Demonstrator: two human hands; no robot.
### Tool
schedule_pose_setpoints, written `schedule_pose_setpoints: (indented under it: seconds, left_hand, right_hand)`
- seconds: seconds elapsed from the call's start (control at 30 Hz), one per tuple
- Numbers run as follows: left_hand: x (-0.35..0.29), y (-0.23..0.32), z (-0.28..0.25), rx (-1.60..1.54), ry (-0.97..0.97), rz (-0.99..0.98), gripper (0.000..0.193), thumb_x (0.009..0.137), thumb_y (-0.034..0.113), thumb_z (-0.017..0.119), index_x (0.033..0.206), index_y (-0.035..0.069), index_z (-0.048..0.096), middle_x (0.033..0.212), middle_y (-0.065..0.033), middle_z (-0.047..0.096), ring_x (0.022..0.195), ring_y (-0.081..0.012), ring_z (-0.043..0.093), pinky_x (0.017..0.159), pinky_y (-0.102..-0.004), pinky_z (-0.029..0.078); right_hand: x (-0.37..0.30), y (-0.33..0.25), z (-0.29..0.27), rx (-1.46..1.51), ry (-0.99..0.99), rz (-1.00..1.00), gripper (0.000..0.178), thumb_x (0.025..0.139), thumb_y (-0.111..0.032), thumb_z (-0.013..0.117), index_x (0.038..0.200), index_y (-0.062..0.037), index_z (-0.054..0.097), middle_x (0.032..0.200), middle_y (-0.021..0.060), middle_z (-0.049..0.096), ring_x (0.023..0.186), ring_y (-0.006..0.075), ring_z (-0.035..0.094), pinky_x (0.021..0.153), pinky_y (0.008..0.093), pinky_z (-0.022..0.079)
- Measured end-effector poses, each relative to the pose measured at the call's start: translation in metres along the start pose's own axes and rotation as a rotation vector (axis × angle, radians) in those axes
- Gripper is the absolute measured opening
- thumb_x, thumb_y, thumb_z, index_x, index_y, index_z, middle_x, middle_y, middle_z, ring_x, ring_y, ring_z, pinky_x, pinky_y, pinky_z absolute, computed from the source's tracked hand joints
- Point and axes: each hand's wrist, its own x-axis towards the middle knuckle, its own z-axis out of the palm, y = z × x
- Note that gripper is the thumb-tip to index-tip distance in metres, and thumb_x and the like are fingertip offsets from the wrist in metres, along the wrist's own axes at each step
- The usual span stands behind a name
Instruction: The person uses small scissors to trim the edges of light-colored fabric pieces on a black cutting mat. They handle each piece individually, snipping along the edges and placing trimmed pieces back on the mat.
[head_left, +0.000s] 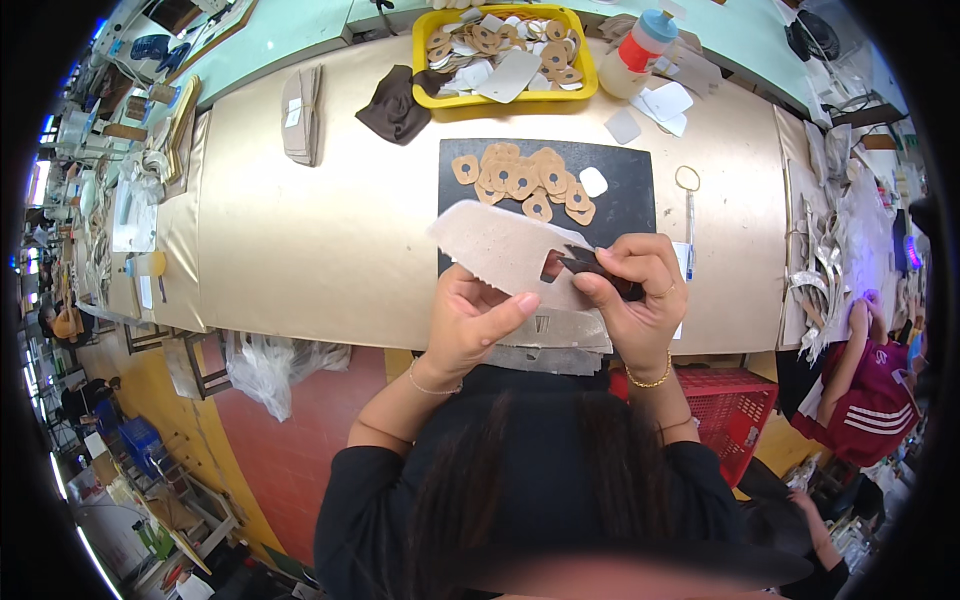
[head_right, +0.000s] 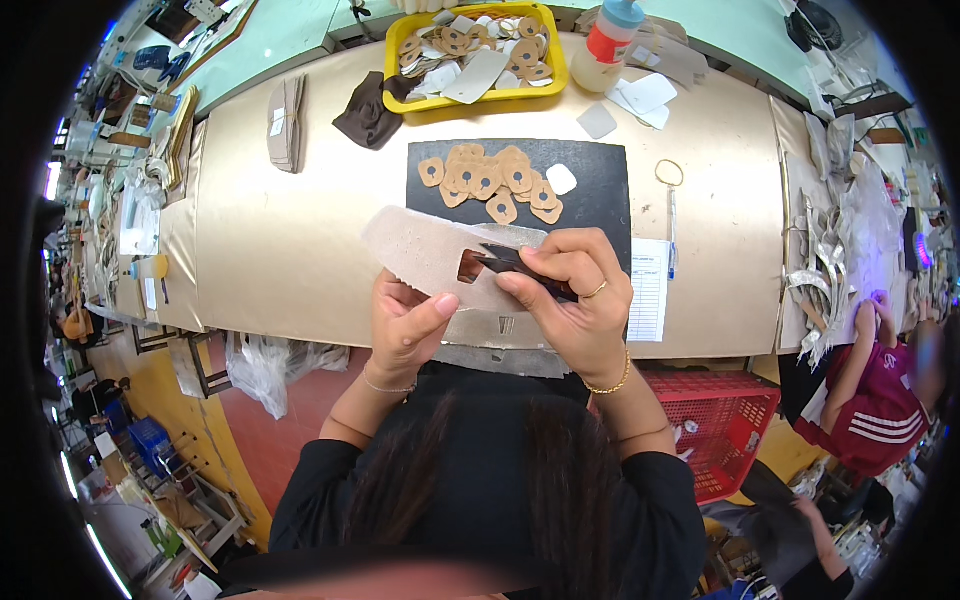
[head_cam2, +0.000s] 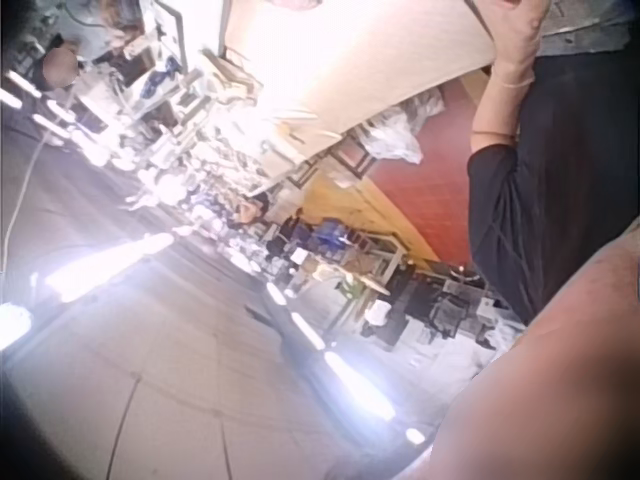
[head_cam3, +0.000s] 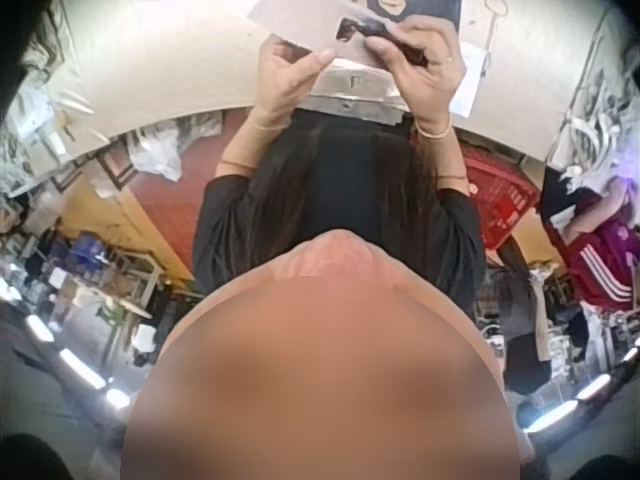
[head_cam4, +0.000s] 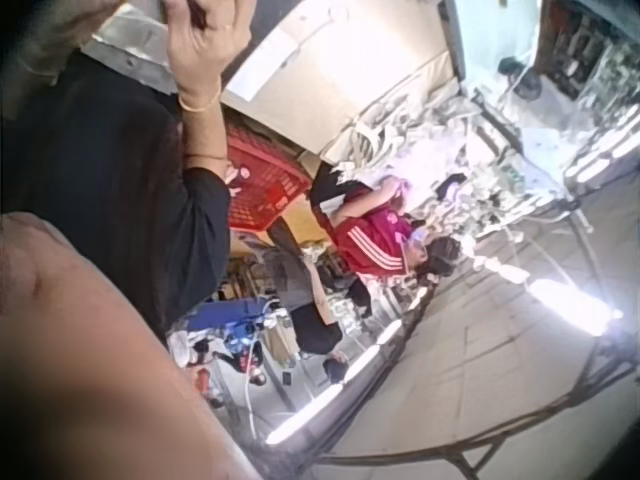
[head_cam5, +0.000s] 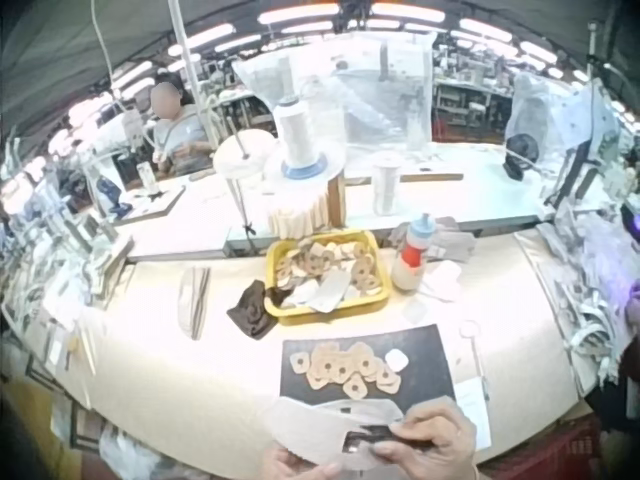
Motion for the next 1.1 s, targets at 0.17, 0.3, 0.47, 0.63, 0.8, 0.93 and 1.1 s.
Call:
schedule_pose_setpoints:
  seconds: [0.17, 0.3, 0.47, 0.63, 0.8, 0.93, 1.1]
  left_hand:
    - [-0.001, -0.004, -0.002, -0.094, -0.013, -0.053, 0.046, 0.081, 0.0, 0.068, 0.124, -0.003, 0.055, 0.119, -0.0149, 0.063, 0.113, -0.0231, 0.06, 0.101, -0.0374, 0.045]
    - [0.0, -0.004, -0.003, -0.184, -0.043, -0.079, 0.047, 0.08, 0.001, 0.068, 0.125, -0.002, 0.054, 0.12, -0.0145, 0.062, 0.114, -0.0233, 0.058, 0.102, -0.0383, 0.044]
    - [0.002, -0.003, 0.0, -0.197, -0.028, -0.127, 0.05, 0.079, 0.003, 0.069, 0.126, -0.002, 0.053, 0.121, -0.0146, 0.06, 0.114, -0.0231, 0.058, 0.102, -0.0392, 0.043]
    - [0.009, -0.001, 0.007, -0.177, -0.03, -0.088, 0.054, 0.077, 0.007, 0.071, 0.126, -0.002, 0.053, 0.126, -0.0141, 0.058, 0.11, -0.0209, 0.058, 0.1, -0.0364, 0.045]
    - [0.018, 0.009, -0.001, -0.03, -0.227, -0.021, 0.065, 0.073, 0.012, 0.072, 0.131, -0.002, 0.049, 0.131, -0.0142, 0.056, 0.103, -0.0176, 0.06, 0.092, -0.0334, 0.05]
    - [0.018, 0.009, -0.005, 0.073, -0.173, 0.026, 0.049, 0.076, 0.009, 0.071, 0.119, -0.001, 0.049, 0.127, -0.0199, 0.056, 0.102, -0.022, 0.062, 0.088, -0.0356, 0.053]
    - [0.016, 0.004, -0.006, 0.006, -0.148, 0.129, 0.023, 0.084, 0.002, 0.065, 0.1, 0.002, 0.048, 0.12, -0.0256, 0.059, 0.096, -0.0251, 0.066, 0.086, -0.0373, 0.054]
  right_hand:
    - [0.004, -0.002, -0.003, -0.017, -0.013, -0.047, 0.027, 0.067, -0.006, 0.086, 0.084, -0.0008, 0.066, 0.086, 0.0079, 0.061, 0.072, 0.0164, 0.061, 0.061, 0.0262, 0.05]
    - [0.004, -0.003, -0.003, -0.016, 0.002, -0.091, 0.026, 0.067, -0.004, 0.085, 0.084, -0.0013, 0.066, 0.086, 0.0072, 0.061, 0.07, 0.0153, 0.06, 0.059, 0.0258, 0.049]
    - [0.005, -0.002, -0.003, -0.02, 0.02, -0.125, 0.025, 0.067, -0.002, 0.084, 0.083, -0.0024, 0.065, 0.084, 0.0065, 0.061, 0.067, 0.0144, 0.06, 0.054, 0.0248, 0.048]
    - [0.009, 0.0, -0.007, -0.043, 0.002, -0.165, 0.025, 0.066, -0.001, 0.084, 0.082, -0.003, 0.065, 0.082, 0.0058, 0.061, 0.065, 0.0146, 0.059, 0.053, 0.025, 0.048]
    - [0.01, -0.002, -0.01, -0.001, -0.064, -0.159, 0.025, 0.066, -0.002, 0.084, 0.082, -0.0025, 0.065, 0.08, 0.0055, 0.061, 0.062, 0.0144, 0.059, 0.052, 0.0253, 0.047]
    - [0.008, -0.004, -0.01, 0.004, -0.071, -0.141, 0.024, 0.067, -0.003, 0.084, 0.082, -0.0024, 0.066, 0.08, 0.0057, 0.061, 0.061, 0.0142, 0.059, 0.051, 0.0252, 0.046]
    - [0.008, -0.003, -0.01, 0.021, -0.07, -0.154, 0.025, 0.066, -0.004, 0.085, 0.082, -0.0026, 0.066, 0.08, 0.0057, 0.061, 0.061, 0.0139, 0.058, 0.051, 0.0251, 0.046]
